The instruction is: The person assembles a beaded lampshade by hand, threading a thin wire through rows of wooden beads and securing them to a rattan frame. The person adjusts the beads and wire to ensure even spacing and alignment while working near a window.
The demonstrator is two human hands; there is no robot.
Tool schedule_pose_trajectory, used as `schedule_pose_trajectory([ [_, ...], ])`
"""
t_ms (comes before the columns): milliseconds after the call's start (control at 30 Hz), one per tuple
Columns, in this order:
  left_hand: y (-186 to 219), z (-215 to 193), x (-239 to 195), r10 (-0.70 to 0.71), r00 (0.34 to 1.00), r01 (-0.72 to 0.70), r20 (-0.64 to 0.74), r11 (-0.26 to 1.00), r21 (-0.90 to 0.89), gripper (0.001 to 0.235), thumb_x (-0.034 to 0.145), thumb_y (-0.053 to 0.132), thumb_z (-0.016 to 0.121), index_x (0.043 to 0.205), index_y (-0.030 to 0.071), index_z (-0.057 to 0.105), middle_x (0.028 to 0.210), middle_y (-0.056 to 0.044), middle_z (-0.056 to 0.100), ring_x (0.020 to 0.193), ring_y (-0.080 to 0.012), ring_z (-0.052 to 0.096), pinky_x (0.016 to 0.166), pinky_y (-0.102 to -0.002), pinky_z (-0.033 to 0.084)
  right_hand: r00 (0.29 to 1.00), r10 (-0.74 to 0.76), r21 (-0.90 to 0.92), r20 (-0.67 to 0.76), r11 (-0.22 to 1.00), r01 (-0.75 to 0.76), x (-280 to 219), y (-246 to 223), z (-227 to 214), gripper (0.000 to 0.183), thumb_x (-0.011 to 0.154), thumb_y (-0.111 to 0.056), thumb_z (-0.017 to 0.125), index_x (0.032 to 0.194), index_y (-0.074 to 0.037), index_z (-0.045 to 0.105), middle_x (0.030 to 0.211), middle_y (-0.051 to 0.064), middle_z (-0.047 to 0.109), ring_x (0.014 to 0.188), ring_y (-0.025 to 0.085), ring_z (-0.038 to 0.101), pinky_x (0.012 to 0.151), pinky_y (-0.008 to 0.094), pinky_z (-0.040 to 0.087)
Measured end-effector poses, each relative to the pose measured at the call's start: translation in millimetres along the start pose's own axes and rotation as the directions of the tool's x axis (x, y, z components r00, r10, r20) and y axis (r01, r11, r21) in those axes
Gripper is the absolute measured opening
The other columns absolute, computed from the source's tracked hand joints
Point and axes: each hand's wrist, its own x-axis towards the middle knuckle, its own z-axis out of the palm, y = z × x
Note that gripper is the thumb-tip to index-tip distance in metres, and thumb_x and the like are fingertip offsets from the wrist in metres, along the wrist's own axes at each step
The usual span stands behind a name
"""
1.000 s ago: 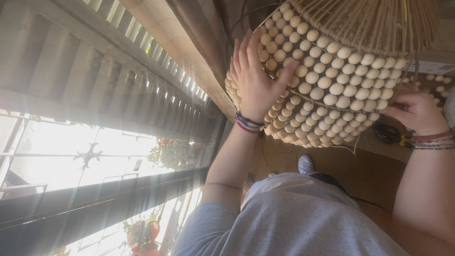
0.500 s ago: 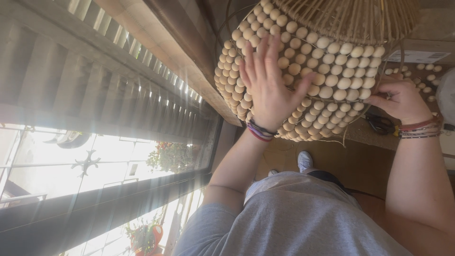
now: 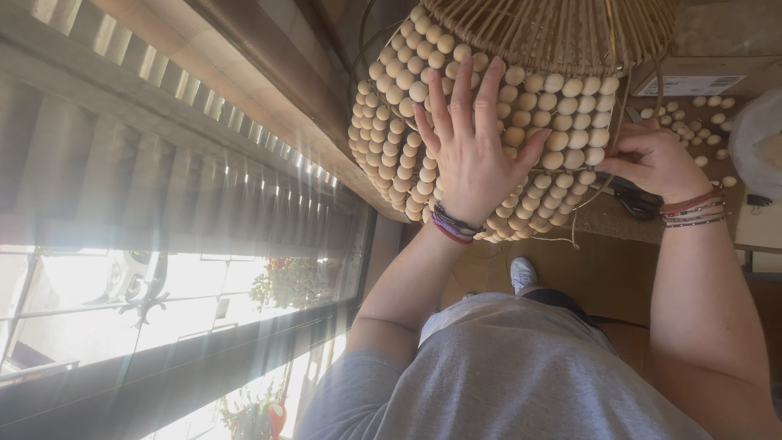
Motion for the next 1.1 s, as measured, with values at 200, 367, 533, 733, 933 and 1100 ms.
schedule_pose_trajectory([
  [200,-70.4,7.5,-1.4,0.093,0.937,-0.231,-0.337,0.887,-0.399,0.028,0.097,0.009,0.065,0.118,0.026,0.069,0.145,0.004,0.055,0.152,-0.0295,0.041,0.126,-0.056,0.034,1.0,0.01,-0.007,-0.01,1.0,-0.01,1.0,-1.5,0.6,0.016,0.093,-0.018,0.076,0.093,-0.002,0.074,0.094,0.007,0.07,0.092,0.019,0.066,0.094,0.033,0.051],
  [367,-126.4,-11.4,-24.8,-0.077,0.876,-0.184,-0.475,0.858,-0.479,0.014,0.097,0.0,0.059,0.101,0.01,0.068,0.109,-0.005,0.059,0.105,-0.0221,0.063,0.092,-0.036,0.058,0.999,0.035,-0.036,-0.015,0.999,-0.035,0.1,-7.6,-1.0,0.018,0.094,-0.016,0.075,0.096,0.002,0.074,0.101,0.011,0.073,0.095,0.023,0.068,0.094,0.034,0.053],
  [533,-94.4,8.5,-48.1,0.008,0.892,-0.228,-0.451,0.871,-0.435,0.023,0.086,0.028,0.083,0.103,0.017,0.072,0.108,-0.002,0.06,0.106,-0.0221,0.061,0.094,-0.037,0.057,0.989,0.145,-0.081,-0.033,0.986,-0.147,-4.4,-1.4,0.0,0.016,0.096,-0.014,0.078,0.103,0.001,0.078,0.108,0.012,0.076,0.099,0.02,0.07,0.095,0.032,0.054],
  [733,-63.3,11.4,-33.7,-0.024,0.906,-0.14,-0.423,0.925,-0.352,0.015,0.085,0.025,0.077,0.094,0.018,0.068,0.113,-0.003,0.054,0.116,-0.0266,0.056,0.105,-0.038,0.046,0.996,0.083,-0.03,-0.019,0.996,-0.084,-5.2,9.8,-4.0,0.014,0.098,-0.013,0.076,0.1,0.002,0.074,0.099,0.01,0.071,0.1,0.02,0.065,0.102,0.033,0.051],
  [933,-64.9,11.5,-35.1,-0.057,0.917,-0.122,-0.395,0.902,-0.413,0.016,0.083,0.023,0.078,0.089,0.014,0.066,0.111,-0.004,0.054,0.12,-0.0303,0.056,0.107,-0.043,0.049,0.976,0.215,-0.088,-0.033,0.972,-0.217,-13.8,15.7,-1.7,0.02,0.098,-0.02,0.078,0.105,-0.002,0.077,0.106,0.008,0.074,0.102,0.017,0.066,0.095,0.03,0.05],
  [1100,-70.7,24.2,-38.1,-0.068,0.93,-0.105,-0.361,0.893,-0.439,0.018,0.08,0.019,0.077,0.093,0.013,0.066,0.114,-0.003,0.055,0.128,-0.0356,0.054,0.113,-0.047,0.047,0.994,0.108,-0.037,-0.004,0.993,-0.108,-11.2,14.5,-4.0,0.017,0.1,-0.015,0.074,0.1,0.002,0.073,0.102,0.009,0.069,0.106,0.02,0.064,0.102,0.032,0.05],
])
